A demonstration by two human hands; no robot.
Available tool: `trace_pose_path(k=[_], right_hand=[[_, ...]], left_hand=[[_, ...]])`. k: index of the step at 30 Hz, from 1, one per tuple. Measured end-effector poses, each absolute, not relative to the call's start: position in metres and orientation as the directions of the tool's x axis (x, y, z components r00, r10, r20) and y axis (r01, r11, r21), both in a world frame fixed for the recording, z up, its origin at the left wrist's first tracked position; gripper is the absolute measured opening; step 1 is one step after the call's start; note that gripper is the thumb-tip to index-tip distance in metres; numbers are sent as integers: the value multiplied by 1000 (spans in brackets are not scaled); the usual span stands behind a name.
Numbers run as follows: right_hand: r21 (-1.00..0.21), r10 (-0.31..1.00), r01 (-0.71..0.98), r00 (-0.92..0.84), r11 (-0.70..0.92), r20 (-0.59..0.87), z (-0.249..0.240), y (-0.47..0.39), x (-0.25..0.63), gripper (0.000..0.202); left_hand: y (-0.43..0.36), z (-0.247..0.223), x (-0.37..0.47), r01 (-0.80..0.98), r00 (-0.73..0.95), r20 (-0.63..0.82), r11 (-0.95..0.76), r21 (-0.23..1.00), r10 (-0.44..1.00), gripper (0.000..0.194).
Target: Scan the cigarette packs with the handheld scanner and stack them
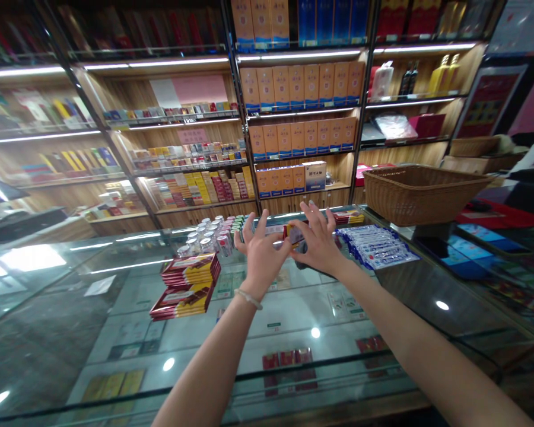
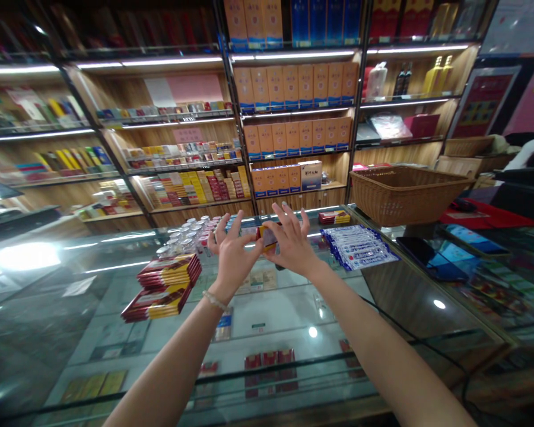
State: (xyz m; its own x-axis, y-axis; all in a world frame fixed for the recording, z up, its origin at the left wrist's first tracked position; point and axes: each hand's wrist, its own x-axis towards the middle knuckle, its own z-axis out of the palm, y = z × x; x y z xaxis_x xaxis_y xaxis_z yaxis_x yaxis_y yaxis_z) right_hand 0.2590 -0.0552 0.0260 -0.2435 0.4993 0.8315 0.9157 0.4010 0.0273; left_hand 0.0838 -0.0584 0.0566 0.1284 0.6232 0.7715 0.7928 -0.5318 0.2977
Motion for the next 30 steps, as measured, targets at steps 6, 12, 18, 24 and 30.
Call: trace_pose_path(k=[6,12,18,24,30], right_hand=[[41,517,916,-261,398,815,25,-50,269,60],[17,545,932,-226,361,807,19,-47,290,62],[16,556,937,-221,349,802,15,-49,304,58],[22,558,940,-221,339,800,16,-51,305,55],[31,583,946,-225,323,781,16,-51,308,56]], left_hand=[[-50,60,77,783,89,715,-493,380,693,14],[-45,64,72,770,67,637,-446,457,768,15],[-39,62,72,764,54,590,-414,495,805,16],[-32,53,68,794,84,609,-423,437,789,28],[-39,51,60,853,312,736,-518,62,601,96]])
